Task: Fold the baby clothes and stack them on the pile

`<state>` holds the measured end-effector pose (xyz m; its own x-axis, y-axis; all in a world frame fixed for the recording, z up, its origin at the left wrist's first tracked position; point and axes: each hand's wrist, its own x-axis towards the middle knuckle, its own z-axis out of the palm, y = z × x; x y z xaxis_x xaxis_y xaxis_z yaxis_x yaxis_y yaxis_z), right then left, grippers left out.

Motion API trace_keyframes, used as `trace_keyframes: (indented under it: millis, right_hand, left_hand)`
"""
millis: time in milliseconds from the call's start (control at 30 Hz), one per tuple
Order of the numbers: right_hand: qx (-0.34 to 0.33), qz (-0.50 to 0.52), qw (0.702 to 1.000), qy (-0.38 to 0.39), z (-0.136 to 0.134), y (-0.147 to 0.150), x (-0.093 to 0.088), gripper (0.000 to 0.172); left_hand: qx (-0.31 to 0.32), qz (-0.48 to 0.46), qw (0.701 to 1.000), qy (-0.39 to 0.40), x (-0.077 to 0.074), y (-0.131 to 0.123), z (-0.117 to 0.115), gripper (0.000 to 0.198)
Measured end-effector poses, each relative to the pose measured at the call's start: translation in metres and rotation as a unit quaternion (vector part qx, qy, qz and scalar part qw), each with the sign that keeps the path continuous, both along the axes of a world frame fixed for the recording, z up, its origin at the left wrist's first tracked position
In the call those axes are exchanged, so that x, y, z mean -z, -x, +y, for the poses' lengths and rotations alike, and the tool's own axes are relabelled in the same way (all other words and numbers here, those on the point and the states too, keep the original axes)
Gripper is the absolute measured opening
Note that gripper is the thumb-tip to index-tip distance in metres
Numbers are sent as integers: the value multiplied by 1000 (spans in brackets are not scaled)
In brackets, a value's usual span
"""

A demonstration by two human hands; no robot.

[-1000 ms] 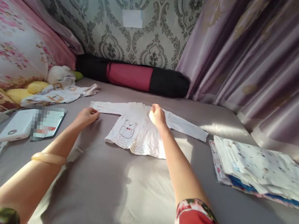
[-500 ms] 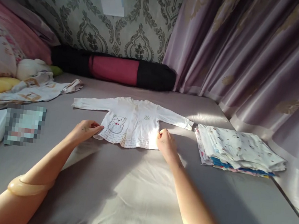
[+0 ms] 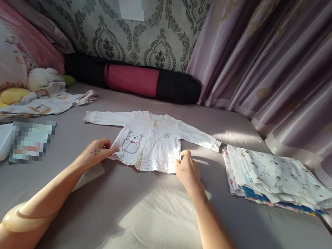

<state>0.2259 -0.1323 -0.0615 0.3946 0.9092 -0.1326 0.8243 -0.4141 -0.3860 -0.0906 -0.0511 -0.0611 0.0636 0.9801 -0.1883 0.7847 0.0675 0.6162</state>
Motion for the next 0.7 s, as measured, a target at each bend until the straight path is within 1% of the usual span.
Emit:
trace_keyframes:
  millis: [100, 167, 233, 367, 433, 500, 533, 600, 667, 700]
  right_hand:
    - [-18, 8, 1000, -14, -1, -3, 0, 25]
    - [-24, 7, 1000, -12, -2, -5, -1, 26]
    - [-27, -2, 1000, -2, -1, -7, -2, 26]
    - [-42, -19, 999, 27, -2, -10, -5, 20]
    - [-58, -37, 997, 42, -5, -10, -8, 17]
    - [-76, -77, 993, 48, -6, -9, -12, 16]
    - [-85, -102, 990, 42, -5, -7, -15, 16]
    - [-116, -146, 982, 8, 3, 1, -19, 19]
    - [-174, -162, 970, -40, 21, 13, -21, 27]
    - [-213, -156, 962, -61, 33, 20, -20, 32]
  left_hand:
    - [-21, 7, 1000, -13, 0, 5, 1, 33]
    - [-24, 16, 999, -32, 1, 10, 2, 36]
    - [-6, 33, 999, -40, 3, 15, 3, 39]
    - [42, 75, 996, -17, 2, 24, 4, 40]
    - [55, 94, 994, 0, -3, 29, 2, 40]
    - [60, 112, 992, 10, -11, 34, 1, 41]
    - [62, 119, 991, 1, -15, 35, 2, 41]
    - [72, 128, 987, -58, -22, 30, 6, 38]
    - [118, 124, 974, -146, -23, 13, 16, 30]
    - [167, 112, 962, -182, -20, 1, 23, 27]
